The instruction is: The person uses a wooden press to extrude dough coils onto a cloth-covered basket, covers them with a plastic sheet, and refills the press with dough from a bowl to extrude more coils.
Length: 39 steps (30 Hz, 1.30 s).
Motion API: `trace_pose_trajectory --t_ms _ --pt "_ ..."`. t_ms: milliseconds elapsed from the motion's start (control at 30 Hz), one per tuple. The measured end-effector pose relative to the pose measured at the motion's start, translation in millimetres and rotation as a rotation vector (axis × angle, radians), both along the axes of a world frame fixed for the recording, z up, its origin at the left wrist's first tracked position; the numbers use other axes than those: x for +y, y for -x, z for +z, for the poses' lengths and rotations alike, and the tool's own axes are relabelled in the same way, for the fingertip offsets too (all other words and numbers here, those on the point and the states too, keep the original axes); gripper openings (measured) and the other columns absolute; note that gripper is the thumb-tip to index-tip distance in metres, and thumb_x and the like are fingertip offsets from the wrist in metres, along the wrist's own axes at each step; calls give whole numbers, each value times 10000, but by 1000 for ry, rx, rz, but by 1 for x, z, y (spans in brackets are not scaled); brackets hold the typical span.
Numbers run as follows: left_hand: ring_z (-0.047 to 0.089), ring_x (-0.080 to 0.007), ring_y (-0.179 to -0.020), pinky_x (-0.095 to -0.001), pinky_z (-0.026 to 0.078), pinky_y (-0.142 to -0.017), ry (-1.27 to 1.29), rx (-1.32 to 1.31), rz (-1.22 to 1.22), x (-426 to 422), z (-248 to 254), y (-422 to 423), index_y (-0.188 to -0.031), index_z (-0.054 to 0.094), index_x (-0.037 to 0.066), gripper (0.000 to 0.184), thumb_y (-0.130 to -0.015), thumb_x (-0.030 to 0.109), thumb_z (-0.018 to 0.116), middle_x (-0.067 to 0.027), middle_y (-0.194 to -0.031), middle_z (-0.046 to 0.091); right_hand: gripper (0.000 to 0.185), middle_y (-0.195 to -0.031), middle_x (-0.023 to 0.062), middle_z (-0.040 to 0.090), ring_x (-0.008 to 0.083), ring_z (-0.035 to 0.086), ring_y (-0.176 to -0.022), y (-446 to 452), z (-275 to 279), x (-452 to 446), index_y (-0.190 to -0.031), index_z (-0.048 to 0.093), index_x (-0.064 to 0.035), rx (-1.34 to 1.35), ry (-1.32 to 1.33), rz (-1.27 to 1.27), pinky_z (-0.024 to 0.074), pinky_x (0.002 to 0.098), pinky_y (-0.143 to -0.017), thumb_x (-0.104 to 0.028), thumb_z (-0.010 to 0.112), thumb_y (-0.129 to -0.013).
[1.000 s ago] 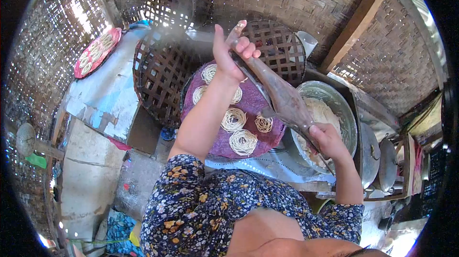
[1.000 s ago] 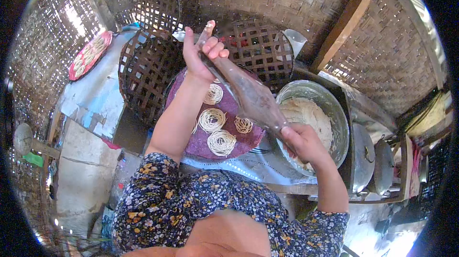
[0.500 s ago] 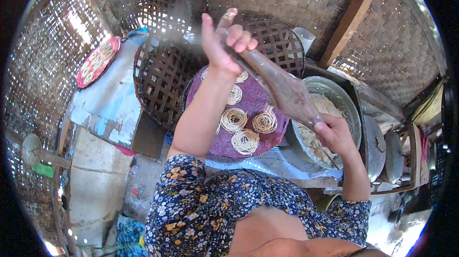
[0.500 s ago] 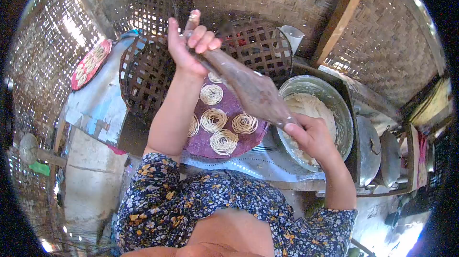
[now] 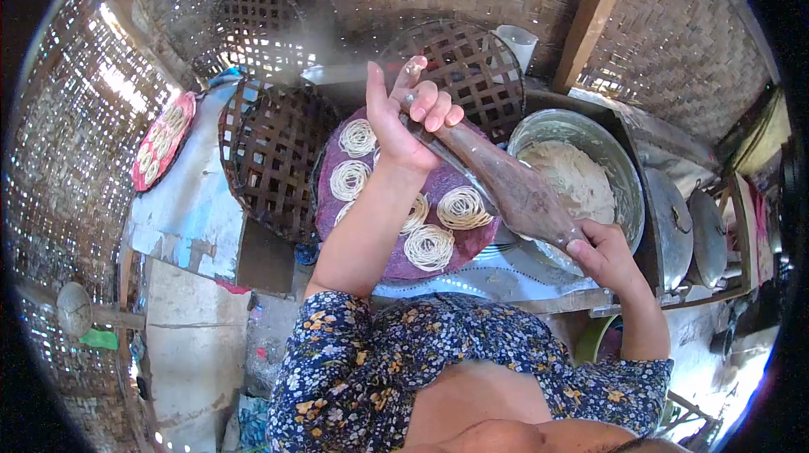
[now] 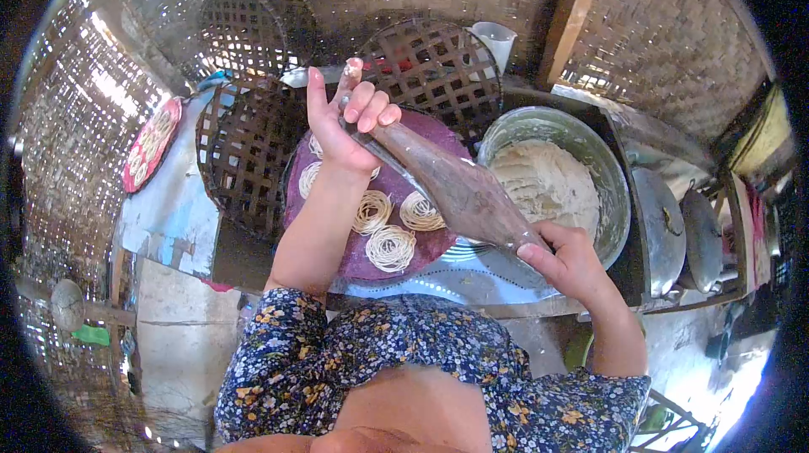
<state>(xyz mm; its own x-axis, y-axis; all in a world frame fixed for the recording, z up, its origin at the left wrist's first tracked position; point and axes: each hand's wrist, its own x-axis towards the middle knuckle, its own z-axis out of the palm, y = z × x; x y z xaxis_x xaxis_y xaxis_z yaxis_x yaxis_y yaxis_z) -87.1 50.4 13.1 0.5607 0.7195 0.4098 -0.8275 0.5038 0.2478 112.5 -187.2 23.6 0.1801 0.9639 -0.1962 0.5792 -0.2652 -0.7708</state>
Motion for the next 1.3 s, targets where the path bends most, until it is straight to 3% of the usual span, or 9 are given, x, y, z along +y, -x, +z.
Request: trace_pose_trajectory --t_ms 133,167,233,300,633,933,1033,1133,1300 --pt "510 -152 -640 -346 432 -678 71 134 -77 -13 9 -20 -1156 537 105 631 -843 619 349 -21 -671 498 421 -590 67 556 115 540 -569 -14 -14 -4 -864 605 25 80 -12 -8 429 284 -527 -387 597 -776" --pt "547 -185 -914 -392 416 -838 -209 127 -305 7 -21 -25 -1242 467 91 644 -841 590 397 -80 -984 572 429 -589 67 556 124 547 -570 -15 -19 -3 -870 606 24 66 -34 -4 430 289 -526 -394 595 -775" --pt "510 -206 -1061 -379 363 -934 -95 544 -488 20 -78 -43 -1258 435 72 598 -849 506 468 -93 -1181 530 444 -589 69 555 143 563 -571 -18 -26 0 -883 608 21 39 -85 4 432 300 -525 -408 590 -771" --pt "470 -202 -1107 -343 332 -963 -325 1208 -263 1 -111 -51 -1248 435 47 541 -867 427 491 -91 -1233 497 462 -589 77 560 165 571 -577 -14 -20 2 -893 608 19 70 2 -41 438 317 -536 -425 587 -768" --pt "461 -187 -1110 -328 331 -959 -474 1284 -306 -11 -118 -44 -1248 417 31 456 -934 359 373 -81 -1228 500 436 -621 122 593 185 580 -599 -23 -36 11 -925 610 3 -7 -81 -94 457 339 -581 -409 588 -784" --pt "469 -235 -1077 -362 379 -899 -1019 1773 125 3 -140 -20 -1137 536 59 510 -907 474 351 -135 -1230 481 425 -569 33 528 119 496 -519 -33 -47 11 -878 611 15 109 -161 -205 410 292 -484 -402 574 -802" --pt "373 -347 -1173 -525 284 -930 -1524 1714 453 -22 -126 3 -1206 519 92 572 -865 525 366 -150 -1336 362 427 -565 28 523 104 479 -509 -34 -43 9 -863 607 17 166 -143 -210 394 279 -465 -405 570 -805" --pt "316 -343 -1209 -533 279 -923 -1844 1771 668 -37 -112 17 -1217 505 85 592 -841 533 417 -124 -1386 283 433 -558 27 517 92 474 -501 -33 -42 9 -853 606 20 185 -151 -207 386 272 -453 -408 566 -807" --pt "319 -338 -1201 -554 253 -931 -1894 1837 884 -41 -97 38 -1226 475 47 605 -799 475 514 -118 -1394 276 451 -603 60 550 129 522 -561 -25 -37 12 -888 607 5 148 -133 -179 428 302 -515 -435 559 -803"
